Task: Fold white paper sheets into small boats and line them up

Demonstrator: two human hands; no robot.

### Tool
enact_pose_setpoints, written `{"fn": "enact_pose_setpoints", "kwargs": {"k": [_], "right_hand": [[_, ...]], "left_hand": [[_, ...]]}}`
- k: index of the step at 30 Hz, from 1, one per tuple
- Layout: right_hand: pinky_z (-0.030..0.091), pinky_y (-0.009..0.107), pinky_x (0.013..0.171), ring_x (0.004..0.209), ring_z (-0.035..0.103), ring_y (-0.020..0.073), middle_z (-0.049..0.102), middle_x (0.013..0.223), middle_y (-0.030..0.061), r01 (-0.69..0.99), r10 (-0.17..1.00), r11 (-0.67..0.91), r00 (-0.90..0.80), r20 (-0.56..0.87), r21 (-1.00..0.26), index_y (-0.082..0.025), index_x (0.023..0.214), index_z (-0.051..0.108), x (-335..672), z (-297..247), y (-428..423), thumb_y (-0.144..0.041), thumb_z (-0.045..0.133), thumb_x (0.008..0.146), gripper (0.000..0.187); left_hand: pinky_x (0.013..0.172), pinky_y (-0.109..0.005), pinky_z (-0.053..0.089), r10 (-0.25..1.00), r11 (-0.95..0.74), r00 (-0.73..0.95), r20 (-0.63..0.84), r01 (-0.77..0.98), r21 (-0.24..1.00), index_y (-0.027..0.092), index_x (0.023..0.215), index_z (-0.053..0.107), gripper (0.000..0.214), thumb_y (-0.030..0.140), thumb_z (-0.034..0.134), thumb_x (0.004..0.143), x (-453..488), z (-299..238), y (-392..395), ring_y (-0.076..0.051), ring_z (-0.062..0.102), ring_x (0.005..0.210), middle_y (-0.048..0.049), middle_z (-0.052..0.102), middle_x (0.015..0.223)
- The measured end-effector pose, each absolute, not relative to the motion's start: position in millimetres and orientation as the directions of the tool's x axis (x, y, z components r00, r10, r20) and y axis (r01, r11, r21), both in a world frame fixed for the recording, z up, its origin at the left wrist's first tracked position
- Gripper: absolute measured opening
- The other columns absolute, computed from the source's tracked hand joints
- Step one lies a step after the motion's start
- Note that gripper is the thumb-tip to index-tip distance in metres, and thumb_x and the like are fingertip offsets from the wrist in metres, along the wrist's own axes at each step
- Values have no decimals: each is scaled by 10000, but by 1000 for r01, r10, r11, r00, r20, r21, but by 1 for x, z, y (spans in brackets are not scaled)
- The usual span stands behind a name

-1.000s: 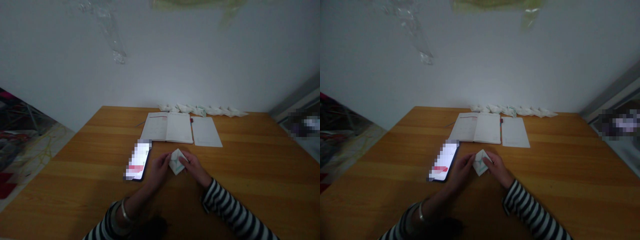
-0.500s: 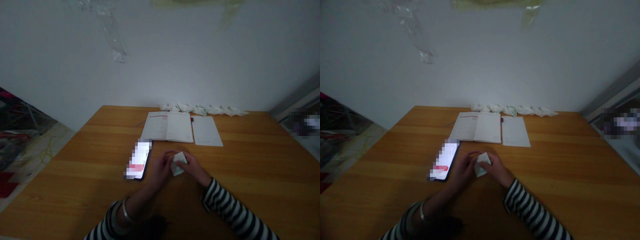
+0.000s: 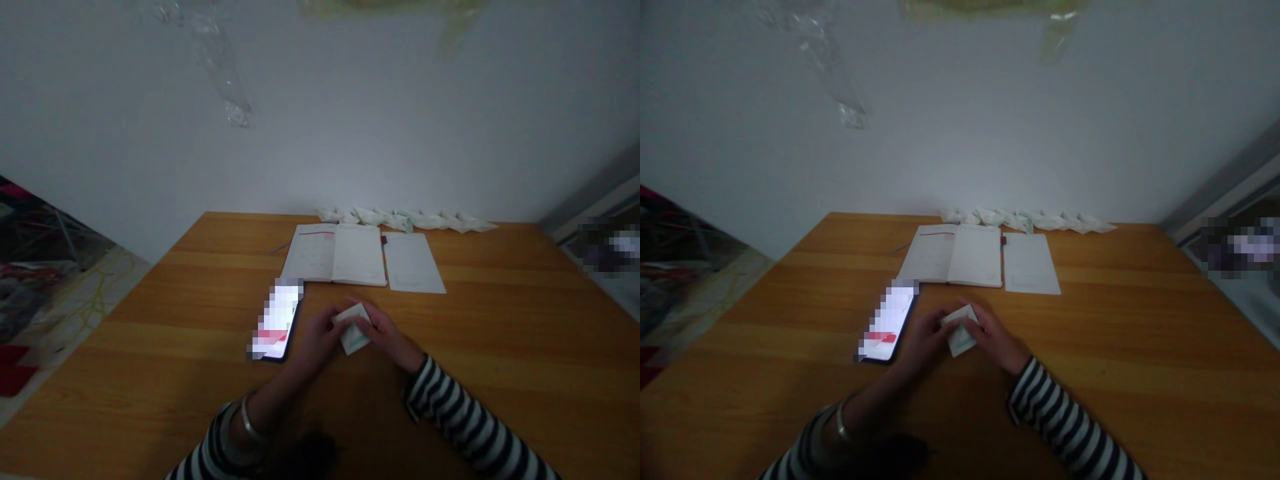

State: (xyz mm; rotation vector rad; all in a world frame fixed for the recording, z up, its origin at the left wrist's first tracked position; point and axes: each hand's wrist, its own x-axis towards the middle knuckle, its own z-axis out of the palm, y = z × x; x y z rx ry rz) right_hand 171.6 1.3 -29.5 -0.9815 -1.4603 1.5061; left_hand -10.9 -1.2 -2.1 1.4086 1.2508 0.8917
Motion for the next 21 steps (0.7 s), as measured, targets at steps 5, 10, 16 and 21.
{"fn": "enact_pose_setpoints", "kwargs": {"k": [5,10,16,21], "right_hand": [[499,298,744,829,574,188,636,983,53,47,915,8,-403,-12,-999,-260,1523,400,174,-33,-1,-525,514,968,625],[453,268,662,723,512,157,569,872,22,5,911,-35,-411,-34,-999,-244,1547,352,175,-34,0,-559,493,969,673],[466,274,672,716,522,155,584,864,12,-12,927,-35,-375,-28,-999,-237,1534,379,171,-32,-1,-536,605,910,727],[497,296,693,720,550,169,620,827,6,139,928,37,-372,-18,-990,-230,1512,423,172,-29,-1,-459,659,889,704]], "left_hand": [[550,-247,372,925,111,319,-205,290,951,123,703,668,462,555,604,853,-14,0,2,-154,519,601,-26,612,637],[548,-252,367,916,102,350,-198,274,956,124,717,636,502,563,487,910,-17,-6,5,-145,484,584,-21,579,632],[570,-259,377,938,60,303,-168,335,940,136,692,627,457,505,478,916,-13,-5,1,-160,510,606,-28,597,639],[554,-250,362,913,50,362,-187,355,933,129,684,659,441,496,530,890,-13,-7,1,-157,508,598,-31,616,636]]}}
